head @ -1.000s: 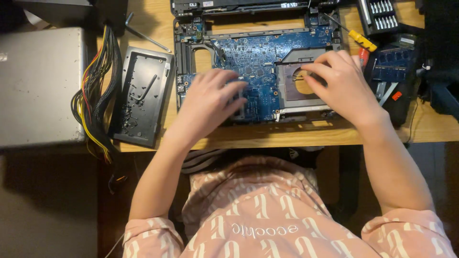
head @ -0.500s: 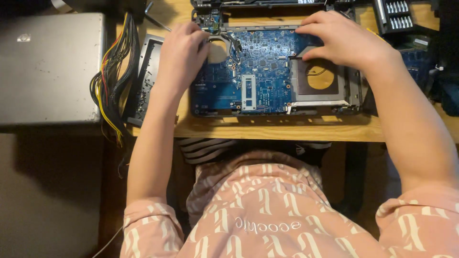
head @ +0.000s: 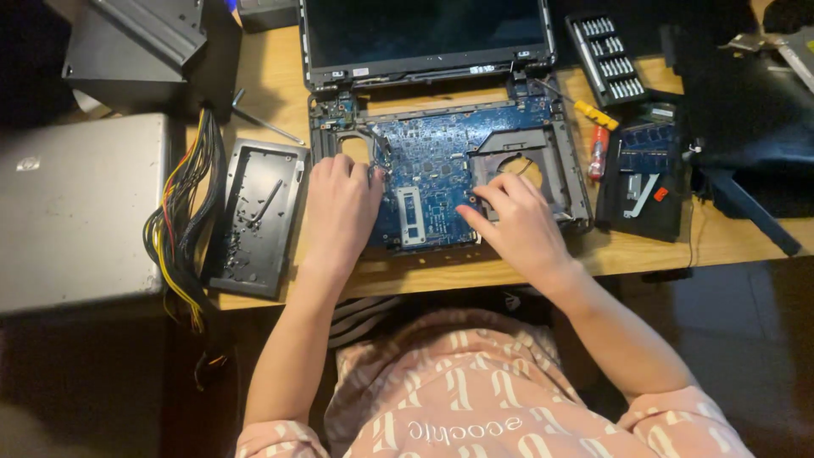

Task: The recorder is repairing a laptop by removing internal components and routing wires.

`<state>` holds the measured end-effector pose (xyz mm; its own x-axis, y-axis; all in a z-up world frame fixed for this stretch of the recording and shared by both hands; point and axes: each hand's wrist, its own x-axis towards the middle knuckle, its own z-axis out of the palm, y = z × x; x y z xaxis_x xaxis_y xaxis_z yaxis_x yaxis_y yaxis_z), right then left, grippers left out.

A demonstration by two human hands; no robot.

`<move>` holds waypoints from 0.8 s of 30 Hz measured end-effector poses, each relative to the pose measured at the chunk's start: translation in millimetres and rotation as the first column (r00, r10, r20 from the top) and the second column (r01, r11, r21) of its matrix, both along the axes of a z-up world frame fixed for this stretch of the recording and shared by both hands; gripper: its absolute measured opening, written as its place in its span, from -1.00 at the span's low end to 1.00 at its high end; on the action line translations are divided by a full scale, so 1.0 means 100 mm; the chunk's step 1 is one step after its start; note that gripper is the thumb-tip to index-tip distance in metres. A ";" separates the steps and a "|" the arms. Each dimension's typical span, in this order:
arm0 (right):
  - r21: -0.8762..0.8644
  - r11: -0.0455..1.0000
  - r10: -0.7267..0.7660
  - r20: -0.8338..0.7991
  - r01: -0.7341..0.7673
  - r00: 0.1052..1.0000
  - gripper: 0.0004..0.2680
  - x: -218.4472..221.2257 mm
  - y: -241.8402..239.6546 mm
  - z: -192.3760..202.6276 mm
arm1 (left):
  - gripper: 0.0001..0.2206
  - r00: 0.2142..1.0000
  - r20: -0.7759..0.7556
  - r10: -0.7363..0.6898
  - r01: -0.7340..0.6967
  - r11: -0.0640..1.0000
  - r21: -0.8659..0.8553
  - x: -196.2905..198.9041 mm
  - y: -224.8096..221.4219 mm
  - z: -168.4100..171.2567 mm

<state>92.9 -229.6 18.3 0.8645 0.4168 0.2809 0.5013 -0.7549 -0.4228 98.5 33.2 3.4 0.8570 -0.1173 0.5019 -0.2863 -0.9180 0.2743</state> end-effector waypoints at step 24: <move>0.342 0.935 -0.016 -0.223 0.094 0.975 -0.85 0.11 -0.09 -0.10 | -0.80 0.984 0.022 0.175 -0.174 0.984 -0.042 0.29 0.02 -0.34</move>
<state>103.7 -239.0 8.3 0.9388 0.2761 0.2060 0.3318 -0.5644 -0.7559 127.7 35.3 -30.3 0.8493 0.0534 0.5252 -0.1299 -0.9432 0.3059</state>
